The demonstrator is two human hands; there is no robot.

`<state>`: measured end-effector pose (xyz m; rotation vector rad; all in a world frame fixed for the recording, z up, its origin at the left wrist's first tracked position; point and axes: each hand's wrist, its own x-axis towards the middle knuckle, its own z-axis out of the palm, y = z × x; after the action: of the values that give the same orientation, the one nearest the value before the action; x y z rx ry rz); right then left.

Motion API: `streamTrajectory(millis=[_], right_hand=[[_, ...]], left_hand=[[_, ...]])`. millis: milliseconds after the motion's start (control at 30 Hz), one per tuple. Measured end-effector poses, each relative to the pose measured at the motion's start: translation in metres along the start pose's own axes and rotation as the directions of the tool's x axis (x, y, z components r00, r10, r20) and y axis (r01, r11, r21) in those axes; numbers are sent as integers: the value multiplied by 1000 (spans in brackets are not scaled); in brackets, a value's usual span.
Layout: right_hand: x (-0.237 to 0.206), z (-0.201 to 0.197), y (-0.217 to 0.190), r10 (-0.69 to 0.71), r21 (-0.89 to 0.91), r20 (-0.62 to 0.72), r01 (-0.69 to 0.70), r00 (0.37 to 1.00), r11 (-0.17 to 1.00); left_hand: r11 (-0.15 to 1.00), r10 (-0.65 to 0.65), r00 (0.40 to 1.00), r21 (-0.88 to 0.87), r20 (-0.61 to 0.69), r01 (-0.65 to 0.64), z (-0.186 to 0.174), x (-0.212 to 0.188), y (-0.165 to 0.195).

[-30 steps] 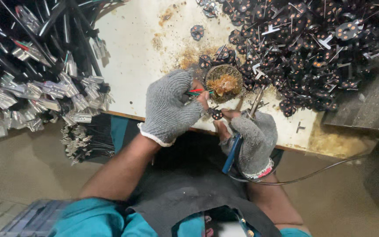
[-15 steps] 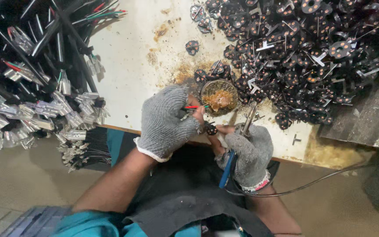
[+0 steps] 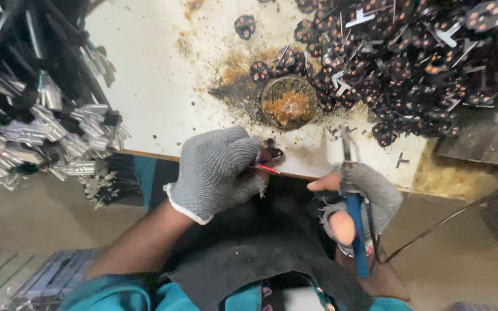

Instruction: The person solders wires to small electrical components at a workbench. They dip wire ends into a flux pot, hold a component in one hand, and apply a soldering iron to join the wire to the component, repeating the cycle and setting finished pieces aside.

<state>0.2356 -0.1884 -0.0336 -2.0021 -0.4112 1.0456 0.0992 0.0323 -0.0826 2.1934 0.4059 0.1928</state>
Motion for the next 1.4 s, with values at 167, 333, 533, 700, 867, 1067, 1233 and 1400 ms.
streamTrajectory(millis=[167,333,533,700,867,1067,1233,1400], right_hand=[[22,2,72,-248,-395,189,305,950,867],[27,-3,89,-349,-436,279,442,894,784],[32,1,71,-27,-489,311,184,950,853],[29,4,68,-245,-587,287,372,926,719],[27,-3,78,-534,-453,327,625,780,636],[25,-4,79,-337,-456,297,443,893,772],[28,-1,72,-719,-428,344,783,604,452],[28,8,61,82,-621,440,237,894,747]], left_hand=[[998,25,999,53,42,-27,6,3,-6],[991,-1,996,131,91,-11,14,-3,-8],[991,26,996,132,86,-37,16,-5,-5],[984,6,995,176,104,-24,18,-5,-2],[989,-6,996,149,88,-7,20,-5,0],[985,-20,995,174,99,2,22,-6,3],[987,9,996,158,86,-23,23,-6,4],[986,18,995,163,99,-34,23,-7,5]])
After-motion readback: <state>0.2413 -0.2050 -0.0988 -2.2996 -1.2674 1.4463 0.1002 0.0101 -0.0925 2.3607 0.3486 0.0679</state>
